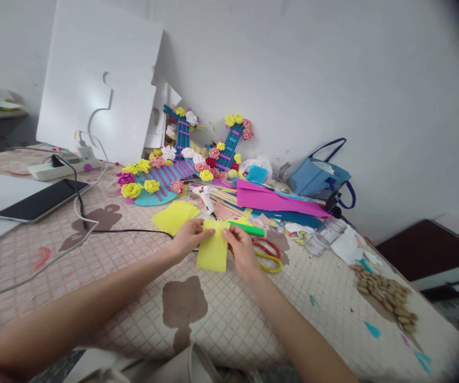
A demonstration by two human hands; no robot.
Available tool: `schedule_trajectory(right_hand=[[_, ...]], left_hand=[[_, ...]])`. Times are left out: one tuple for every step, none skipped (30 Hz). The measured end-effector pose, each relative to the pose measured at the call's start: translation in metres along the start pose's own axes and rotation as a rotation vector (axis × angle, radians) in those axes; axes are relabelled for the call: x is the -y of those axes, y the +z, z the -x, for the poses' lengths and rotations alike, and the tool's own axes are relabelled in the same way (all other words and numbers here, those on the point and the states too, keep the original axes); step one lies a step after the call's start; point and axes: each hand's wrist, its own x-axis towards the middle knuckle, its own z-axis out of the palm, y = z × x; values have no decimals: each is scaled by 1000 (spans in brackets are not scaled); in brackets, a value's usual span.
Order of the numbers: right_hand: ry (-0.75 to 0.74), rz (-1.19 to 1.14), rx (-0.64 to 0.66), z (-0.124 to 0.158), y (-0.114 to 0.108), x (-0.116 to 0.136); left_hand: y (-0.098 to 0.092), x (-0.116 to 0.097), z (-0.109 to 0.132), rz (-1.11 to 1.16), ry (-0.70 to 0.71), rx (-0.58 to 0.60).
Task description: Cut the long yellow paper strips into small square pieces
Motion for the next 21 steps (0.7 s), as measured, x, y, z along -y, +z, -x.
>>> schedule_trajectory(right_hand=[[1, 4, 1, 0, 0, 0], [1, 9, 0, 0, 0, 0], [0, 13, -2, 0, 0, 0], [-1, 16, -5, 0, 0, 0], [-3, 19, -9, 0, -1, 1], [-4, 21, -14, -1, -1, 1], [-5, 23, -17, -1, -2, 1], [-4, 25, -20, -1, -2, 2], [-3, 27, -23, -1, -2, 2], [-1, 29, -26, -1, -3, 2], [1, 32, -31, -1, -3, 2], [4, 36, -36, -1, -3, 2], [6, 39, -43, -1, -2, 3], [7, 43, -49, -1, -2, 3], [8, 47, -54, 0, -2, 3], [8, 50, -57, 0, -2, 3], [7, 53, -59, 0, -2, 3], [7, 55, -61, 0, -2, 3], [6, 57, -61, 0, -2, 3], [5, 59, -62, 0, -2, 3], [4, 59, -64, 0, -2, 3]], left_hand=[[-1, 1, -1, -19, 4, -14], [-1, 1, -1, -39, 6, -27], [-2, 2, -2, -53, 4, -38], [-2, 3, -2, -58, 0, -44], [-3, 4, -2, -57, -4, -44], [-2, 4, -2, -55, -8, -42], [-2, 5, -2, -55, -10, -41], [-2, 5, -2, -57, -11, -41], [-1, 4, -1, -58, -11, -40], [-1, 4, -1, -58, -12, -39], [0, 3, 0, -57, -13, -41], [0, 3, 0, -56, -14, -42], [1, 2, 1, -56, -16, -44], [1, 1, 1, -58, -17, -48], [2, 0, 1, -59, -19, -54], [2, 0, 2, -59, -21, -58], [2, -1, 2, -54, -23, -60], [2, -1, 2, -48, -24, -59], [3, -1, 2, -44, -25, -59], [3, -1, 2, -43, -24, -59], [3, -1, 2, -44, -24, -59]])
